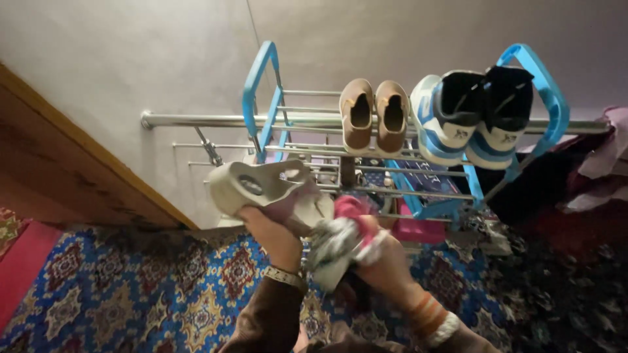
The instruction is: Cleaning and organizing multiple pairs of shoes on a multi-tier shoe rack using a cloth.
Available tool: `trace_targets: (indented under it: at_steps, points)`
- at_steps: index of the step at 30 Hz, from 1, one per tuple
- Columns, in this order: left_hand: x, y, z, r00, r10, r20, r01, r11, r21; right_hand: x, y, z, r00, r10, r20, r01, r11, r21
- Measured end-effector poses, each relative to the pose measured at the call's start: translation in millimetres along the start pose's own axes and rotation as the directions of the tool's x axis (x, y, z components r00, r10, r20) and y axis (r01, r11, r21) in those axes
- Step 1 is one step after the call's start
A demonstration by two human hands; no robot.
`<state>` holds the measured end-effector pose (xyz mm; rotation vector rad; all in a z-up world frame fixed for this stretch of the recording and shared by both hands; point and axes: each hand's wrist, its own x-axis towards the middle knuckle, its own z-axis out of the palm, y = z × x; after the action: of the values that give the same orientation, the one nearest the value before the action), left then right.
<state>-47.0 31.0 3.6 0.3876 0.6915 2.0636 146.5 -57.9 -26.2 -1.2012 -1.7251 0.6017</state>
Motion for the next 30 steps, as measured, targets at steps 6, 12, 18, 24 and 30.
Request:
trace_targets:
  at_steps: [6, 12, 18, 24, 30]
  points:
    - [48, -87, -88, 0.58, 0.463, 0.67, -0.765, 0.029, 0.643, 36, 59, 5, 0.978, 0.209, -0.01, -0.185, 0.886, 0.425]
    - [21, 39, 30, 0.739, 0.142, 0.659, -0.432, 0.85, 0.301, 77, 101, 9, 0.902, 0.422, 0.089, -0.3, 0.467, 0.832]
    - [55, 34, 24, 0.711, 0.154, 0.686, -0.654, 0.502, 0.566, 93, 173, 21, 0.905, 0.348, 0.243, -0.321, 0.184, 0.929]
    - [84, -22, 18, 0.875, 0.08, 0.477, -0.398, 0.68, 0.616, 103, 160, 40, 0.926, 0.362, 0.112, -0.273, 0.434, 0.859]
    - [101, -71, 39, 0.866, 0.22, 0.45, -0.494, 0.515, 0.7, 106, 140, 22, 0.945, 0.325, -0.047, -0.208, 0.703, 0.68]
